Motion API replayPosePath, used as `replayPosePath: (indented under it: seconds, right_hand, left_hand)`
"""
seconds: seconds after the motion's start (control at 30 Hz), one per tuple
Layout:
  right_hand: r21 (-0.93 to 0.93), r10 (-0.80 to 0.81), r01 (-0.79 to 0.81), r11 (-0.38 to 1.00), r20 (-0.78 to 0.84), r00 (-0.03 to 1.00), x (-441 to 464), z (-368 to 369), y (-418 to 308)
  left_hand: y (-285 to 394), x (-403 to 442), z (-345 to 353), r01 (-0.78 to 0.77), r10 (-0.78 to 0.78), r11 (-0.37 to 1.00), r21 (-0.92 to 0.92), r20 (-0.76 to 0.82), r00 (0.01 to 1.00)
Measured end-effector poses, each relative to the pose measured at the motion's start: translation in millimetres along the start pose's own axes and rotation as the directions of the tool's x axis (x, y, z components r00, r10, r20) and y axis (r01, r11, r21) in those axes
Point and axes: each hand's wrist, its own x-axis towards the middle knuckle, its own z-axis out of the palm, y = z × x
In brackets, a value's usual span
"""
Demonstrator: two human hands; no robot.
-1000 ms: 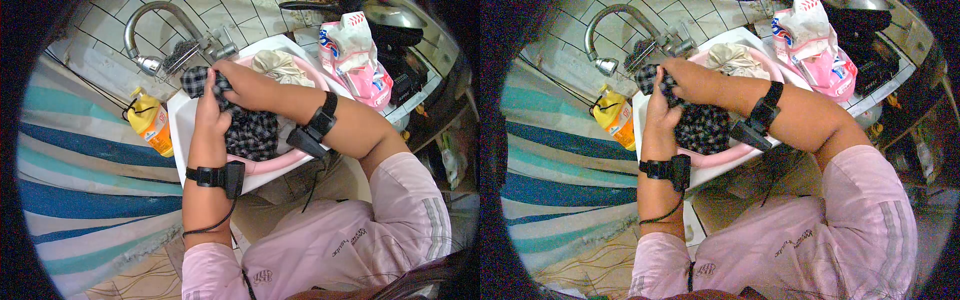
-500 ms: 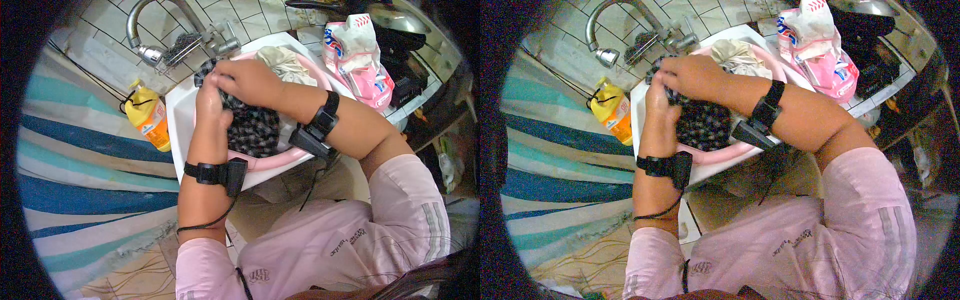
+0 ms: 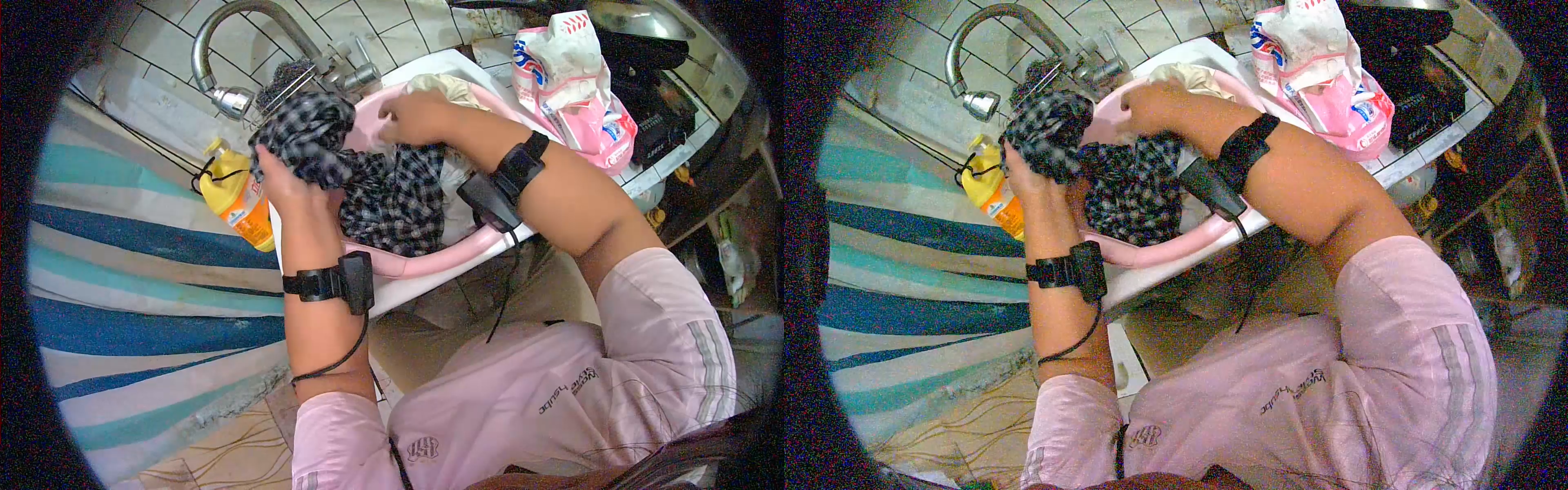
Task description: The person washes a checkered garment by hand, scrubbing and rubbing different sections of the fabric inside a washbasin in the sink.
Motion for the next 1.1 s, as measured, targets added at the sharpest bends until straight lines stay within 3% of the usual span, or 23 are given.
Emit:
replayPosePath:
  seconds: [0.07,0.1,0.23,0.3,0.33,0.4,0.47,0.53,0.6,0.63,0.7,0.73,0.8,0.83,0.87,0.9,0.93,0.97,1.0,1.03,1.07,1.1]
  right_hand:
    - [-0.349,-0.069,0.238,0.906,0.432,0.899,-14,-8,-8]
    - [-0.396,0.007,0.246,0.885,0.539,0.842,-14,-8,-13]
    - [-0.27,-0.05,0.212,0.939,0.504,0.863,-10,-5,-7]
    - [-0.033,-0.149,0.153,0.988,0.111,0.983,-5,0,1]
    - [-0.035,-0.149,0.154,0.987,0.112,0.982,-1,-2,2]
    - [0.269,-0.055,0.151,0.951,-0.332,0.942,8,-5,4]
    - [0.318,0.001,0.126,0.94,-0.372,0.928,8,-9,7]
    - [0.366,0.061,0.103,0.925,-0.41,0.91,11,-8,10]
    - [0.574,0.126,0.138,0.807,-0.396,0.909,17,0,13]
    - [0.573,0.125,0.139,0.808,-0.397,0.909,21,4,15]
    - [0.728,0.151,0.255,0.636,-0.442,0.884,25,10,15]
    - [0.728,0.15,0.254,0.636,-0.44,0.885,24,10,14]
    - [0.686,0.146,0.262,0.679,-0.476,0.867,23,8,14]
    - [0.686,0.146,0.261,0.679,-0.475,0.867,23,7,14]
    - [0.689,0.159,0.273,0.672,-0.494,0.855,23,6,14]
    - [0.691,0.172,0.285,0.664,-0.513,0.841,21,3,12]
    - [0.691,0.174,0.284,0.665,-0.513,0.841,18,-1,10]
    - [0.688,0.179,0.267,0.675,-0.503,0.845,15,-6,9]
    - [0.686,0.184,0.249,0.684,-0.493,0.85,13,-9,6]
    - [0.686,0.185,0.249,0.684,-0.493,0.85,13,-9,7]
    - [0.71,0.185,0.219,0.669,-0.445,0.876,14,-8,7]
    - [0.732,0.186,0.187,0.655,-0.396,0.899,12,-11,3]
  left_hand:
    - [-3,10,-13,-0.081,0.081,0.997,-0.014,-0.028,0.996]
    - [-3,10,-14,-0.158,0.156,0.987,-0.027,-0.055,0.986]
    - [0,9,-13,-0.156,0.172,0.983,0.093,-0.201,0.964]
    - [3,8,-13,-0.111,0.142,0.985,0.133,-0.257,0.956]
    - [3,7,-13,-0.087,0.128,0.985,0.151,-0.285,0.95]
    - [3,9,-15,-0.101,0.126,0.989,0.111,-0.25,0.96]
    - [2,10,-15,-0.111,0.124,0.991,0.072,-0.212,0.969]
    - [5,-3,1,-0.003,0.034,0.99,0.143,-0.218,0.975]
    - [0,0,-3,-0.015,0.036,0.994,0.109,-0.192,0.981]
    - [-1,-1,-2,0.018,0.012,0.986,0.164,-0.18,0.984]
    - [-4,-1,-6,0.097,-0.057,0.966,0.239,-0.17,0.984]
    - [-8,2,-12,0.097,-0.057,0.966,0.238,-0.171,0.984]
    - [-13,4,-16,-0.085,0.074,0.769,0.634,0.045,0.996]
    - [-13,-11,-3,-0.111,0.116,0.608,0.786,0.05,0.992]
    - [-20,-3,-11,-0.11,0.114,0.608,0.786,0.051,0.992]
    - [-26,1,-13,-0.37,0.237,0.221,0.902,0.319,0.918]
    - [-31,5,-16,-0.549,0.232,-0.214,0.808,0.589,0.774]
    - [-37,2,-24,-0.495,0.156,-0.136,0.858,0.512,0.844]
    - [-30,-7,-15,-0.496,0.156,-0.136,0.858,0.513,0.844]
    - [-22,-14,-6,-0.466,-0.058,0.112,0.878,0.474,0.879]
    - [-19,-19,-2,-0.361,-0.275,0.339,0.869,0.458,0.845]
    - [-24,-23,-4,-0.328,-0.343,0.428,0.842,0.487,0.803]
